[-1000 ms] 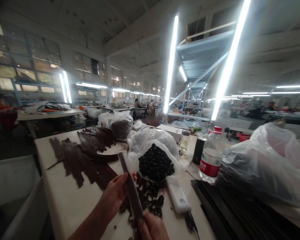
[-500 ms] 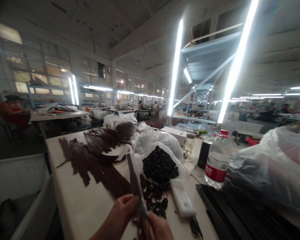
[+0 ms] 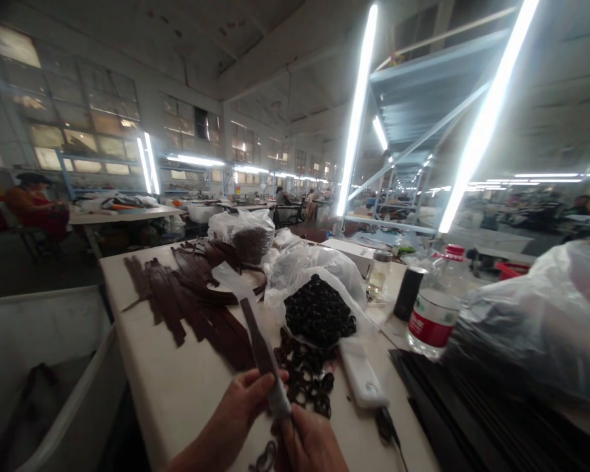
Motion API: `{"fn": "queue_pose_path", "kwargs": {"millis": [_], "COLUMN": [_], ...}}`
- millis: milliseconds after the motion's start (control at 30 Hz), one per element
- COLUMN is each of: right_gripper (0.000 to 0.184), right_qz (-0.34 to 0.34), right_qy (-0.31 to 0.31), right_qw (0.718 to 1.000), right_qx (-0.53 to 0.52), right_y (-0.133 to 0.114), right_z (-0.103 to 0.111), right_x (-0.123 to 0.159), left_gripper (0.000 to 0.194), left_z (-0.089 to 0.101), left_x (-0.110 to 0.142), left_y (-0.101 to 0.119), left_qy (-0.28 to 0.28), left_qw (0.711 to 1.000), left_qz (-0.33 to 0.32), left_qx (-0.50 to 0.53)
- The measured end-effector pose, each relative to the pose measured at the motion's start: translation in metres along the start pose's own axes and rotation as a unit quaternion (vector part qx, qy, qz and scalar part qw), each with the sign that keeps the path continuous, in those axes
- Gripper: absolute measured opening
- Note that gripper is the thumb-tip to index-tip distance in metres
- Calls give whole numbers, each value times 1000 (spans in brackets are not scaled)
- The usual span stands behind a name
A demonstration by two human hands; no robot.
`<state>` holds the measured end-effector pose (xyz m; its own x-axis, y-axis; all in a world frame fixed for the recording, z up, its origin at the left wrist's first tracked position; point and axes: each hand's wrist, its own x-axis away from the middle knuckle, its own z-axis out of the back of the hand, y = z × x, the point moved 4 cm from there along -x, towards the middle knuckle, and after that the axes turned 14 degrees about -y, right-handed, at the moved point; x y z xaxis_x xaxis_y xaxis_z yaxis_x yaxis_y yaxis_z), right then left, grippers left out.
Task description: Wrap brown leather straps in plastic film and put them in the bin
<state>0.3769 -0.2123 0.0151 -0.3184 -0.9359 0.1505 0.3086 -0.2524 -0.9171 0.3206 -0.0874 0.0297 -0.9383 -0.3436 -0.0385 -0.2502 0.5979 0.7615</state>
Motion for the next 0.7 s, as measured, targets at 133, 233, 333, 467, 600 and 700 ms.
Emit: {"fn": "queue_pose_path", "kwargs": {"millis": [133,233,333,467,600,700], "right_gripper": [65,59,55,52,53,51], "right_qz": [-16,-11,-5,-9,-20,-17], "right_qy": [-18,-8,-9,-21,-13,-5], "right_qw": [1000,1000,1000,1000,1000,1000], "right_qx": [-19,-12,-10,5,16,6], "right_y": [-7,-13,-17,-16,-11,-11], "right_z": [-6,-4,-2,-3,-3,-1], "right_x": [6,9,9,8,7,7], "left_gripper": [45,39,37,40,41,39], "left_z": [10,8,4,18,30,30], "left_x": [-8,-1,11,1,-8,4], "left_y": [30,21,4,24,28,8], "left_qy": [57,32,-12,48,63,47], "left_qw": [995,999,1000,995,995,999], "left_qz": [-72,-31,9,-84,-65,-18], "left_qx": [36,10,-12,33,47,20]}}
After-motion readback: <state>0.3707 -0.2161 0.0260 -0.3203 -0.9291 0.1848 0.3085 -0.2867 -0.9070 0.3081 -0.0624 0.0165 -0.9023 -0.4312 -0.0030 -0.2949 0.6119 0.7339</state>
